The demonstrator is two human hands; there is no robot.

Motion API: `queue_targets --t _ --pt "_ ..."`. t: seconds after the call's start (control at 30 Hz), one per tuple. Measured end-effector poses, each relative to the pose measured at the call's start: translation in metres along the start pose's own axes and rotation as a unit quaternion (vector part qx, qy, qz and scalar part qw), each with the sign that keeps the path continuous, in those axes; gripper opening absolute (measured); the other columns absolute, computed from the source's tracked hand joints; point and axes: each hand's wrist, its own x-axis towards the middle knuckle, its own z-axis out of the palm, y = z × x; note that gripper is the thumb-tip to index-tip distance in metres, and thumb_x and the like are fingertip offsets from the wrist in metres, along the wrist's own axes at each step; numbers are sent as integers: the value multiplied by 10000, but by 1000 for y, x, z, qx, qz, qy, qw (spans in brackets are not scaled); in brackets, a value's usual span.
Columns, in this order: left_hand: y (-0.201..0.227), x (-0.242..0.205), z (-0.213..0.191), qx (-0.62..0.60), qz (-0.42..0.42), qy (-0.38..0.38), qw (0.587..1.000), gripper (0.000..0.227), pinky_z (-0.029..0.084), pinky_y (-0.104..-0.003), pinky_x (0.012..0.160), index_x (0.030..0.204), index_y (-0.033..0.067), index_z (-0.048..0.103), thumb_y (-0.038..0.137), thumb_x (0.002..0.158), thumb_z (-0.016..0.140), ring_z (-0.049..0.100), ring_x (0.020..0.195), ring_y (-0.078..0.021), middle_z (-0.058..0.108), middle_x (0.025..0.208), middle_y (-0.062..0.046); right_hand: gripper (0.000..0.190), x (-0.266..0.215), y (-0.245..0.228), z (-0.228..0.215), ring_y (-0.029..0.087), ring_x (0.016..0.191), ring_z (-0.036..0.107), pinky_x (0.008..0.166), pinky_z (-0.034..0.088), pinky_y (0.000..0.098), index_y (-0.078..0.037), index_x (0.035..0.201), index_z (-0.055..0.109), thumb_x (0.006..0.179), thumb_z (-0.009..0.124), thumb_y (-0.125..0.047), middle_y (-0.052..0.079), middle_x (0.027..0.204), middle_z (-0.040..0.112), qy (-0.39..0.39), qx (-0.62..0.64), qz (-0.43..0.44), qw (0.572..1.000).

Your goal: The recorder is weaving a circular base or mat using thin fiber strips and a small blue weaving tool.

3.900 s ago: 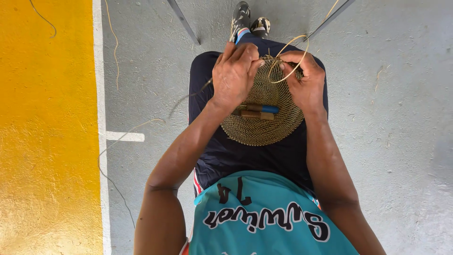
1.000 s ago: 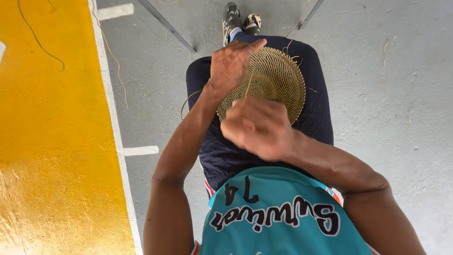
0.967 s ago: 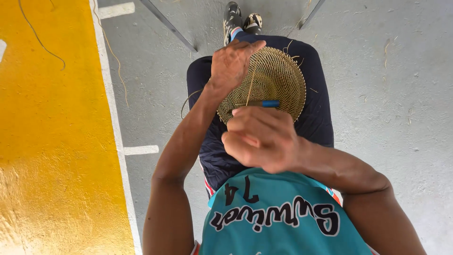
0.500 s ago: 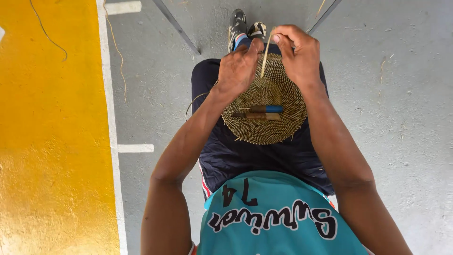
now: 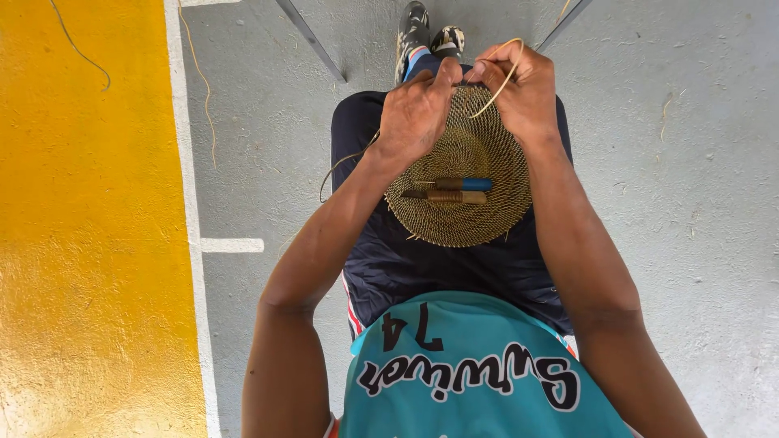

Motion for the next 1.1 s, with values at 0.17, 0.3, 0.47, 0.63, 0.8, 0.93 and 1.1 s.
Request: queue_targets --t 0.17,0.3,0.47,0.63,0.8,0.93,1.1 --pt "-1 -1 2 -14 -10 -4 1000 175 545 -314 457 1134 63 505 51 1012 630 637 563 -140 569 612 -26 57 -3 1 0 150 891 780 771 672 255 17 1007 670 1033 719 33 115 934 754 7 -9 -8 1000" --pt "0 -3 2 2 9 -1 1000 186 546 -321 469 1145 48 497 38 1002 615 635 579 -150 547 587 -25 58 -5 -3 -4 120 825 734 675 585 222 15 1010 708 1019 765 5 105 922 760 -12 -15 2 1000" --pt "1 -2 -2 -6 14 6 1000 201 556 -322 497 1145 55 491 27 1002 630 636 609 -144 562 584 -17 85 2 -17 -9 89 675 623 559 449 242 -31 1035 796 1007 780 -110 67 819 742 -63 -97 111 987" --pt "1 -1 0 5 32 9 999 265 544 -317 483 1171 28 492 -9 954 639 634 613 -151 571 578 -28 79 3 -2 -13 43 697 618 584 467 206 -41 1033 794 1003 770 -111 28 828 729 -76 -72 92 990" --pt "-1 -3 2 20 39 14 999 319 530 -317 474 1194 19 504 -56 920 649 622 601 -144 573 574 -34 92 3 -9 -11 42 657 583 553 434 212 -44 1001 785 1008 773 -135 31 789 713 -78 -82 119 986" --pt "-2 -4 4 22 40 14 999 390 527 -304 471 1233 -7 500 -68 880 653 622 610 -134 582 581 -34 94 3 -10 -10 49 663 637 561 482 213 -53 1008 788 975 779 -140 20 815 748 -79 -91 115 986" --pt "-2 -6 6 26 40 8 999 380 518 -302 462 1224 7 501 -60 885 659 613 602 -134 588 587 -31 103 3 -6 -10 77 649 626 561 476 234 -57 1027 793 980 777 -147 46 807 744 -66 -56 146 985"
